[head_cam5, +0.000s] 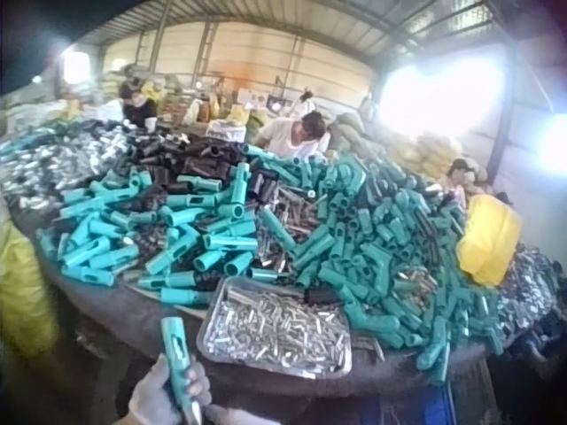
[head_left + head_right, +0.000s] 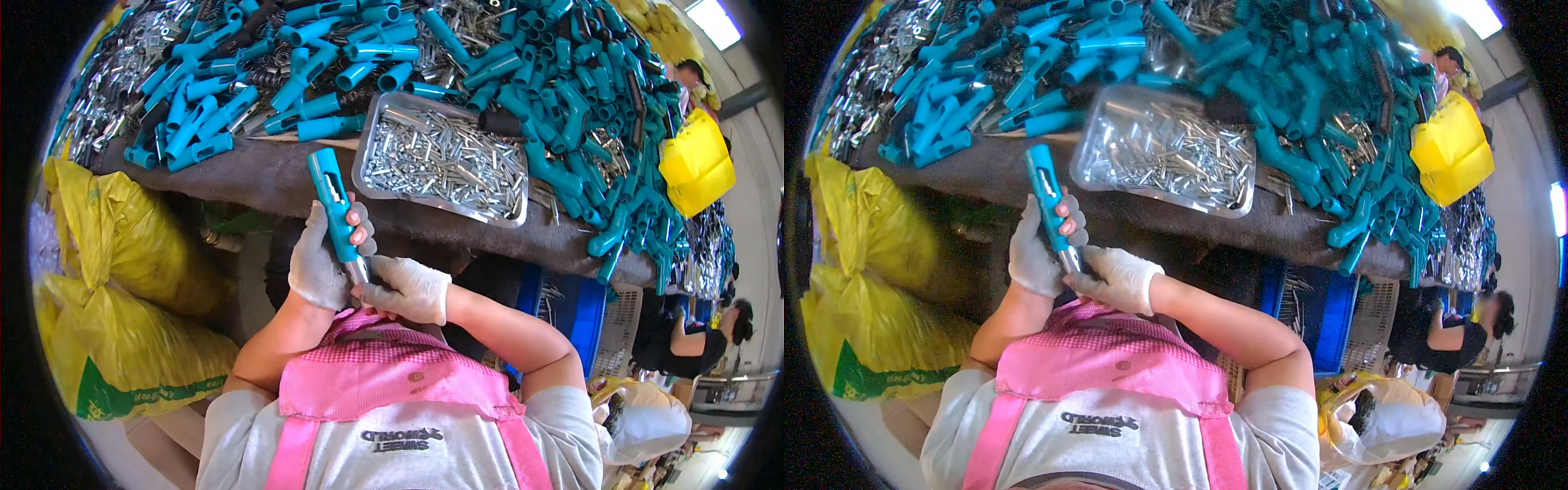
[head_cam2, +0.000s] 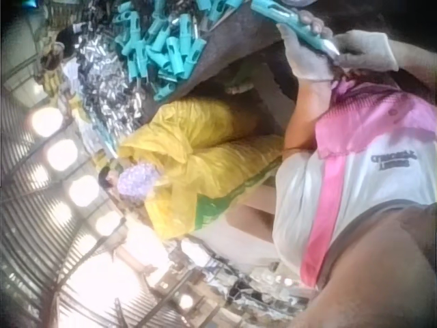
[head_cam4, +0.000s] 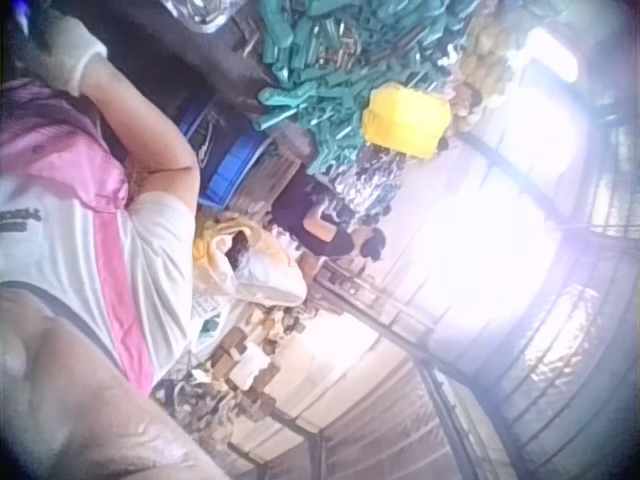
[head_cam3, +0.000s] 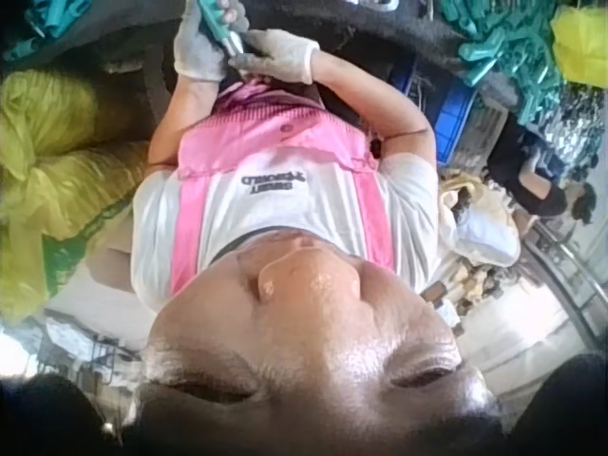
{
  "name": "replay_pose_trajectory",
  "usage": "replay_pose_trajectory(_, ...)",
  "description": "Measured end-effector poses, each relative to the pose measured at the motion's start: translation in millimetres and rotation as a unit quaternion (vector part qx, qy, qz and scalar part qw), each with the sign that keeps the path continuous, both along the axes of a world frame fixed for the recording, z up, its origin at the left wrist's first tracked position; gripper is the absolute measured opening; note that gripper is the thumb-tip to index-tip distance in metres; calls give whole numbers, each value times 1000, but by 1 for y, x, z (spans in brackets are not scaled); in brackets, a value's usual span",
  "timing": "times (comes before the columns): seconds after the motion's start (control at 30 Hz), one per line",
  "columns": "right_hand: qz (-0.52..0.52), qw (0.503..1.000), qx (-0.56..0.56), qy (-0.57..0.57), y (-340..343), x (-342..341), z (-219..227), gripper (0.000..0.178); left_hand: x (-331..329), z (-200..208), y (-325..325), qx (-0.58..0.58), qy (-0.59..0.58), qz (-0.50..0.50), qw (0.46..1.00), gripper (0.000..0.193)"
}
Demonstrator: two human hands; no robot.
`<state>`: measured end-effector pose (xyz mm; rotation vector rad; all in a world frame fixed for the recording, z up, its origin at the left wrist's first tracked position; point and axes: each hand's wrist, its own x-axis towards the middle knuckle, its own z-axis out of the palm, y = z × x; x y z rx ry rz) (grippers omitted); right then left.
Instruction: Assemble metal tubes and teal plastic handles into finished components at a factory workbench.
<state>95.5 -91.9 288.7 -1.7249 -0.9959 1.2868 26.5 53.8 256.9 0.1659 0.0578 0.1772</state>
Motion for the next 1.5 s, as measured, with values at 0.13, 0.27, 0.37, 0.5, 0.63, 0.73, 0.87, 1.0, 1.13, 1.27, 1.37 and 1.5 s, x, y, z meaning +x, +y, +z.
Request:
replay_pose_trajectory(0.13,-68,995,38,-61,9,-7,-4,35,-3,8,10,54,-54,33,997,43)
replay_pose_trajectory(0.27,-122,860,96,487,7,-15,-11,25,-5,16,14,29,-83,-8,996,43)
replay_pose_trajectory(0.37,-118,735,128,656,5,-21,-14,29,-1,16,16,15,-52,12,998,42)
replay_pose_trajectory(0.5,-210,960,107,154,8,-26,-12,28,6,10,12,48,-40,33,998,39)
replay_pose_trajectory(0.63,-209,931,76,-288,20,-28,-10,29,9,7,8,97,-7,99,990,38)
replay_pose_trajectory(0.73,-143,974,64,-161,26,-18,-4,29,10,5,16,33,43,97,994,36)
replay_pose_trajectory(0.87,-12,926,128,-355,19,42,23,23,-2,-1,32,1,59,-24,998,37)
replay_pose_trajectory(1.0,-232,787,11,-572,19,162,49,23,-15,-7,34,70,131,-60,987,35)
replay_pose_trajectory(1.13,-186,720,-243,-622,39,237,36,38,-18,-7,31,116,162,-105,974,34)
replay_pose_trajectory(1.27,-185,780,-268,-535,54,251,31,46,-17,-6,29,233,171,-87,953,32)
replay_pose_trajectory(1.37,-299,838,-90,-448,42,244,38,42,-17,-7,30,336,149,-43,929,33)
replay_pose_trajectory(1.5,-355,847,69,-390,19,229,29,29,-10,-9,33,456,126,-11,881,26)
